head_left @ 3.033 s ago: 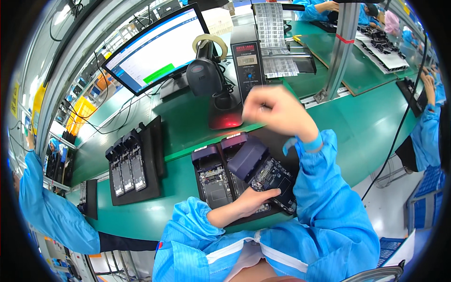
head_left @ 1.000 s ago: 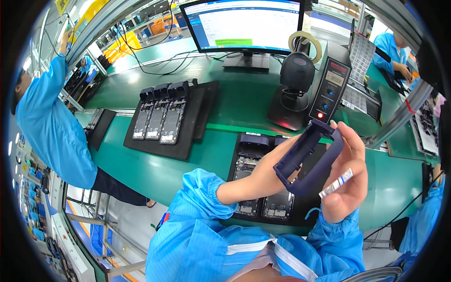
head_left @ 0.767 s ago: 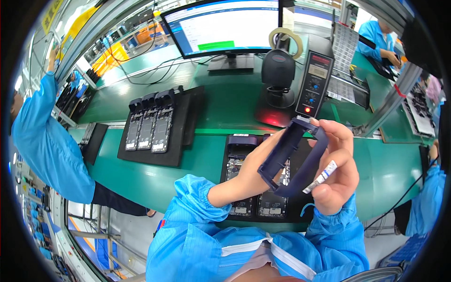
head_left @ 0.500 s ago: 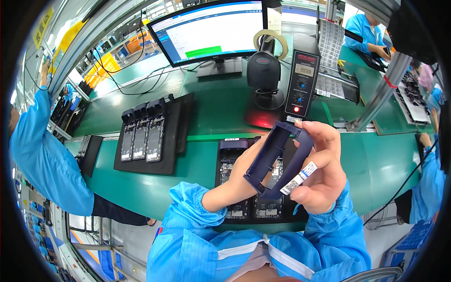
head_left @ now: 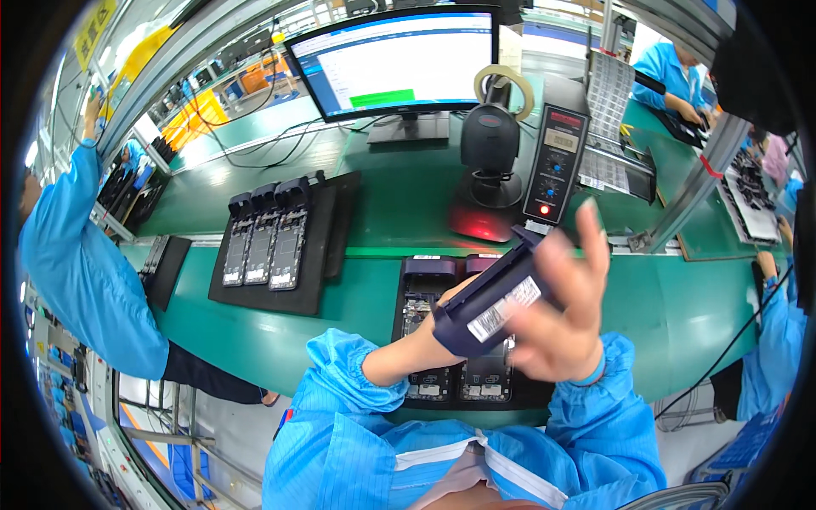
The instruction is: The person repeatedly picks up small electronic devices from a tray, scans a barcode on each device using a handheld scanner, and places the device back into the tray. This process is repeated for multiple units in a continuous loop.
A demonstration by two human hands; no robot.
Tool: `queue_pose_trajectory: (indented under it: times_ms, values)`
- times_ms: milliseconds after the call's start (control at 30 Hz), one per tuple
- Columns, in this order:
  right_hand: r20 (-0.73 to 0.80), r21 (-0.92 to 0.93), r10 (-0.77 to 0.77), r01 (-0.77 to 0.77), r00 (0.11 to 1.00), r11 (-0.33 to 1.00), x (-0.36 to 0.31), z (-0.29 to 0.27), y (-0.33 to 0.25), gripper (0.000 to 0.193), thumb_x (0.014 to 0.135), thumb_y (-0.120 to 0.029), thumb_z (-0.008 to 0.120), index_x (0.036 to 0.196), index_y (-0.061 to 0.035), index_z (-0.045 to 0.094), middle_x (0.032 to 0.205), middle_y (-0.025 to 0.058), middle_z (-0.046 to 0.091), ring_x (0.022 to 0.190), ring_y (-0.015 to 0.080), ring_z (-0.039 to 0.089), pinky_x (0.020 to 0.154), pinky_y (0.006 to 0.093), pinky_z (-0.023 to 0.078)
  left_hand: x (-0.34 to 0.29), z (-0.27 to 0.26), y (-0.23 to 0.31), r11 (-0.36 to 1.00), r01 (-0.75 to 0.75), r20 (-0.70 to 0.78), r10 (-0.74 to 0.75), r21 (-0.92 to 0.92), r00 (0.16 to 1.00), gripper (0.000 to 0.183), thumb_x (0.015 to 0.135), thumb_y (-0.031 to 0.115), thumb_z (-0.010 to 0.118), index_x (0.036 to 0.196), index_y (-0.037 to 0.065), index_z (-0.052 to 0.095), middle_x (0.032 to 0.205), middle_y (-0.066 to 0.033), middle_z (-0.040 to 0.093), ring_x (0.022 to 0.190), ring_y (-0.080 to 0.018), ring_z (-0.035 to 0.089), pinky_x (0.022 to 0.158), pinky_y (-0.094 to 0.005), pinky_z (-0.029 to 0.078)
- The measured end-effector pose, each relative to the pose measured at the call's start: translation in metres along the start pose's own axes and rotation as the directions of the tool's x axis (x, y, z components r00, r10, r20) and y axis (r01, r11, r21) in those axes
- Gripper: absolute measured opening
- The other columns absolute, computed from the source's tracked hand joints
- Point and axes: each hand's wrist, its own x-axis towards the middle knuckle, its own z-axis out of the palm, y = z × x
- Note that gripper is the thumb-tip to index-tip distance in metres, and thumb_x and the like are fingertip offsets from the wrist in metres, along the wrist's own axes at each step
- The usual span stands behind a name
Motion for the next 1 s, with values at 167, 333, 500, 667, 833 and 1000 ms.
queue_pose_trajectory:
  times_ms: [167,333,500,667,833,1000]
  values:
    - [0.564,0.415,0.35,-0.623,0.748,0.663,0.01,-0.018,0.01,0.065,0.075,-0.019,0.063,0.128,0.0021,0.031,0.122,0.0211,0.043,0.1,0.0284,0.051,0.083,0.0331,0.041,-0.006,-0.009,0.018,0.966,0.258,-0.041,-0.259,-0.03,0.965,0.055,0.074,0.008,0.065,0.122,0.0,0.039,0.118,-0.0127,0.046,0.109,-0.0215,0.046,0.092,-0.0323,0.036]
    - [0.602,0.416,0.49,-0.771,0.631,0.482,0.004,-0.016,0.01,0.063,0.07,-0.002,0.063,0.127,-0.0005,0.035,0.1,0.016,0.057,0.066,0.0122,0.052,0.059,0.0235,0.043,-0.012,-0.011,0.015,0.787,0.257,-0.074,-0.357,-0.561,0.931,0.074,0.072,0.011,0.067,0.129,0.003,0.02,0.123,-0.0132,0.037,0.107,-0.0198,0.044,0.089,-0.0338,0.04]
    - [0.277,0.458,0.772,-0.785,0.572,0.417,-0.004,-0.041,0.017,0.06,0.076,-0.007,0.058,0.127,0.0087,0.03,0.103,0.0126,0.055,0.081,0.0128,0.055,0.073,0.0224,0.042,-0.074,-0.042,0.003,0.843,0.491,-0.203,-0.452,0.221,0.868,0.067,0.07,0.013,0.066,0.126,0.004,0.029,0.125,-0.0179,0.03,0.108,-0.0301,0.042,0.089,-0.0382,0.039]
    - [-0.012,0.431,0.942,-0.848,0.336,0.308,-0.084,-0.059,0.032,0.056,0.08,-0.009,0.053,0.127,0.0083,0.029,0.105,0.0137,0.055,0.09,0.0138,0.054,0.08,0.0232,0.04,-0.131,-0.032,-0.023,0.677,0.574,-0.274,-0.507,0.461,0.818,0.061,0.07,0.016,0.063,0.123,0.001,0.035,0.132,-0.0229,0.023,0.12,-0.0382,0.03,0.096,-0.0429,0.029]
    - [0.124,0.364,0.992,-0.931,0.014,-0.033,-0.148,-0.035,0.029,0.048,0.078,0.001,0.05,0.125,0.0033,0.038,0.081,0.0019,0.057,0.073,0.006,0.051,0.07,0.0172,0.039,-0.124,-0.032,-0.026,0.681,0.616,-0.291,-0.543,0.397,0.788,0.056,0.072,0.012,0.06,0.121,-0.001,0.036,0.134,-0.0248,0.022,0.12,-0.0393,0.031,0.096,-0.0419,0.03]
    - [0.212,0.399,0.976,-0.909,-0.04,-0.124,-0.15,-0.017,0.028,0.052,0.077,0.005,0.046,0.127,0.0034,0.034,0.084,0.0063,0.06,0.075,0.0087,0.054,0.071,0.019,0.041,-0.126,-0.031,-0.028,0.683,0.592,-0.276,-0.525,0.428,0.805,0.052,0.073,0.008,0.057,0.12,-0.003,0.037,0.133,-0.0276,0.023,0.12,-0.04,0.033,0.095,-0.0407,0.032]
